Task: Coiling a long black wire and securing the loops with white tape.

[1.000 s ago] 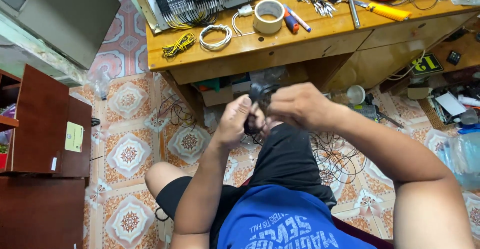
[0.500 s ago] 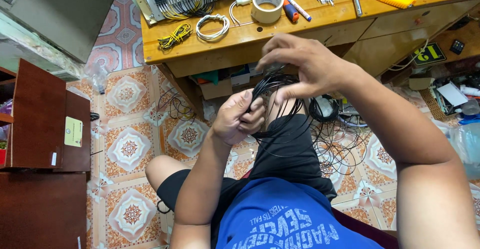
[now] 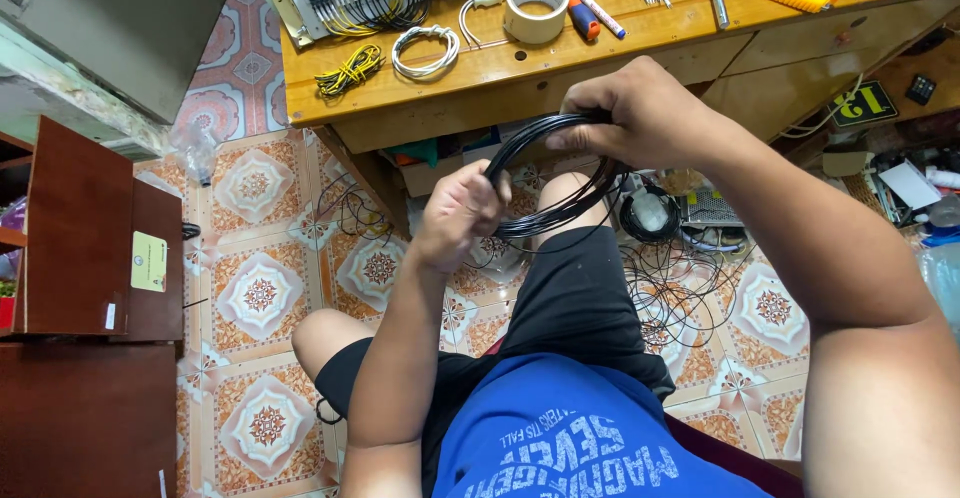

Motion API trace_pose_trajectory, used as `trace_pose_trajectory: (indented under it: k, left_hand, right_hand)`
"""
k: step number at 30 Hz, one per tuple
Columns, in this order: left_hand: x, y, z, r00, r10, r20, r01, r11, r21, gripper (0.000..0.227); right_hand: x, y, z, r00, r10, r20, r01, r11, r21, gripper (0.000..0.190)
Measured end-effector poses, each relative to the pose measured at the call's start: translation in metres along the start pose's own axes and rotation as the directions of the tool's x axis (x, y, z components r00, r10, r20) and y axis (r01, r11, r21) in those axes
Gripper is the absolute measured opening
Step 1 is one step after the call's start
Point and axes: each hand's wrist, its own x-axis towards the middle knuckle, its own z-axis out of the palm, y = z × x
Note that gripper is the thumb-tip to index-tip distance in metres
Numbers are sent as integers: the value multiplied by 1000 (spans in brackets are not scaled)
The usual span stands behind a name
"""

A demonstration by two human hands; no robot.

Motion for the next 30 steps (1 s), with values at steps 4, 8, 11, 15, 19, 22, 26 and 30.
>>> trace_pose_trajectory:
  k: [4,8,11,15,19,22,26,30]
  left_hand:
    - [2,-1,11,989,-75,-125,82,995,49,39]
    - [-2,11,20,975,-209,-70,179,938,-297,38]
    - [-15,16,14,975,-223,0,193,844,-501,33]
    - [-32,32,2,976,-198,-91,118,831,-544,36]
    - [-36,45,-11,969,-115,-220,-7,873,-487,36]
    - [-34,50,-21,948,-53,-313,-79,916,-394,35]
    - [-29,43,-29,914,38,-403,-163,946,-280,34]
    - [-19,29,-29,867,132,-480,-207,973,-105,37]
  right_hand:
    - [1,-11,-20,999,-1,37,-2,997,75,29]
    - [-5,-14,-50,988,153,33,-156,968,195,30]
    - [-25,63,-64,994,93,-53,-82,979,187,13]
    - [-97,195,-68,942,292,-166,-239,930,278,5]
    - [-171,288,-59,815,438,-379,-322,887,331,10]
    - [-204,298,-42,841,337,-424,-285,941,183,6]
    - [-209,240,-2,792,457,-405,-490,871,25,7]
    - [-159,118,51,689,723,-50,-720,675,-162,19]
